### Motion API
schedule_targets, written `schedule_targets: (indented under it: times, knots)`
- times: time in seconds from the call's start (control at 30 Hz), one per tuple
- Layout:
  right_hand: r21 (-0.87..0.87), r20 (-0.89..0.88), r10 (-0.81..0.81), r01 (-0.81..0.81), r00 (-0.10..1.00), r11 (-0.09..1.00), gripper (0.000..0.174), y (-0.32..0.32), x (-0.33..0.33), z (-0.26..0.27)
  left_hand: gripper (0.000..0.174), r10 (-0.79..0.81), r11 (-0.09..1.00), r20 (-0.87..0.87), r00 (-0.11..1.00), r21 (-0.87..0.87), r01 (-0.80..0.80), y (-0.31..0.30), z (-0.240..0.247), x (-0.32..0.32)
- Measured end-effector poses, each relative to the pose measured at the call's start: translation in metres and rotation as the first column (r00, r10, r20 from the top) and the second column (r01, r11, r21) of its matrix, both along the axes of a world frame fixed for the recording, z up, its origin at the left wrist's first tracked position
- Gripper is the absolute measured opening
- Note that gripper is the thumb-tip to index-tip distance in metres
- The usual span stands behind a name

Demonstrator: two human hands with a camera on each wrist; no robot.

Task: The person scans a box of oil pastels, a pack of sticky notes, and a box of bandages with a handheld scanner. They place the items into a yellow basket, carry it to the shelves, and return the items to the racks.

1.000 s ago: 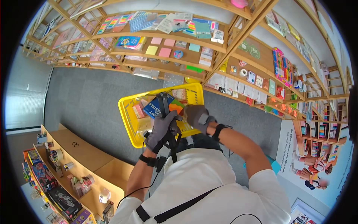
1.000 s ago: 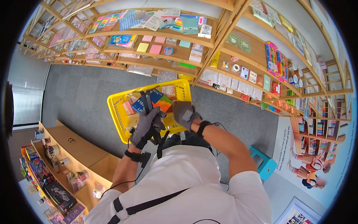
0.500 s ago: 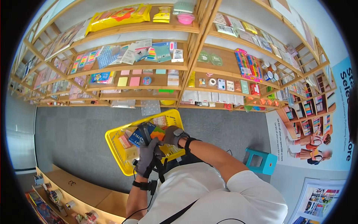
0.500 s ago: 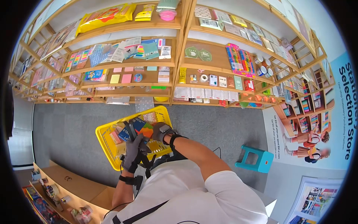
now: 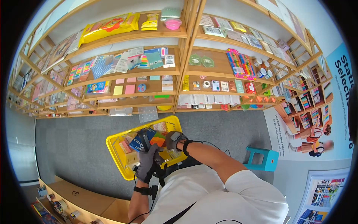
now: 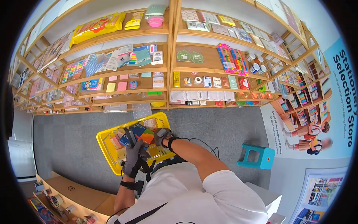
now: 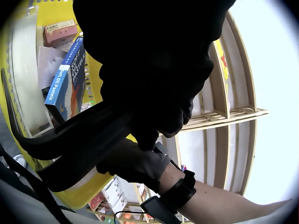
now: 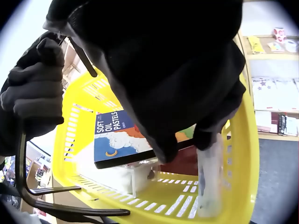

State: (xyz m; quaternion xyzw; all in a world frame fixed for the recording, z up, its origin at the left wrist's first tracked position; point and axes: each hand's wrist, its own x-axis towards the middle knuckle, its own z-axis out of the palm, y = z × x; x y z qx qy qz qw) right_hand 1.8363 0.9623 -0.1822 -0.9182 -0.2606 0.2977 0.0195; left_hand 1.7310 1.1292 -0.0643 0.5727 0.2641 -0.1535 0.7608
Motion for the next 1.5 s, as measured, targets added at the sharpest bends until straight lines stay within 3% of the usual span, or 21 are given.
schedule_targets:
  times: [0.17,0.33,0.43,0.53,0.63,0.77,0.9,1.07,1.17,1.27,1.33,1.43,1.5]
  knots:
    - [-0.003,0.134,0.021,-0.020,0.991,1.000,0.025,0.001,-0.017,-0.020,0.026,0.057,0.998,-0.016,0.998,-0.035,-0.058,-0.002,0.008,0.003]
    - [-0.052,0.089,0.088,-0.083,0.992,0.995,0.025,-0.002,-0.014,-0.016,0.030,0.061,0.997,-0.060,0.996,-0.043,-0.063,-0.003,0.005,0.001]
    - [0.177,0.170,0.140,-0.171,0.975,0.969,0.027,-0.013,-0.012,-0.060,0.030,0.040,0.997,-0.042,0.998,-0.069,-0.043,0.003,0.005,-0.001]
    - [0.197,0.077,0.161,-0.173,0.984,0.965,0.030,-0.008,-0.011,-0.010,0.028,0.022,0.999,-0.027,0.999,-0.048,-0.023,0.007,0.002,-0.006]
    - [0.202,-0.034,0.059,-0.051,0.998,0.978,0.027,-0.004,-0.006,0.038,0.026,-0.010,1.000,0.030,1.000,-0.006,0.010,0.010,0.002,-0.009]
    - [0.326,0.004,-0.119,0.111,0.993,0.939,0.036,-0.001,-0.010,0.009,0.027,-0.031,0.999,0.039,0.999,0.022,0.030,0.010,0.012,-0.004]
    - [0.198,-0.025,-0.094,0.097,0.995,0.975,0.037,0.015,-0.006,0.006,0.027,-0.026,0.999,0.046,0.999,0.040,0.024,0.014,0.014,-0.004]
    - [0.206,0.032,-0.028,0.021,0.999,0.978,0.038,0.031,0.006,0.028,0.026,-0.021,1.000,0.090,0.996,0.021,0.019,0.012,0.005,-0.004]
    - [0.263,-0.172,0.004,0.042,0.985,0.964,0.043,0.043,0.011,0.042,0.025,-0.030,0.999,0.092,0.995,0.019,0.029,0.012,0.006,-0.007]
    - [0.410,-0.197,0.110,-0.020,0.974,0.912,0.054,0.049,0.013,-0.003,0.023,-0.066,0.998,0.078,0.995,0.028,0.064,0.011,0.006,-0.007]
    - [0.479,-0.208,0.172,-0.053,0.963,0.876,0.060,0.047,0.011,-0.005,0.023,-0.090,0.996,0.102,0.991,0.036,0.087,0.008,0.000,-0.008]
    - [0.425,-0.545,0.008,0.268,0.839,0.864,0.053,0.042,0.001,0.044,0.022,-0.085,0.996,0.123,0.989,0.051,0.080,0.006,0.001,-0.008]
    - [0.437,-0.582,-0.001,0.314,0.813,0.843,0.052,0.045,-0.002,0.046,0.021,-0.078,0.996,0.144,0.987,0.057,0.070,0.004,0.004,-0.008]
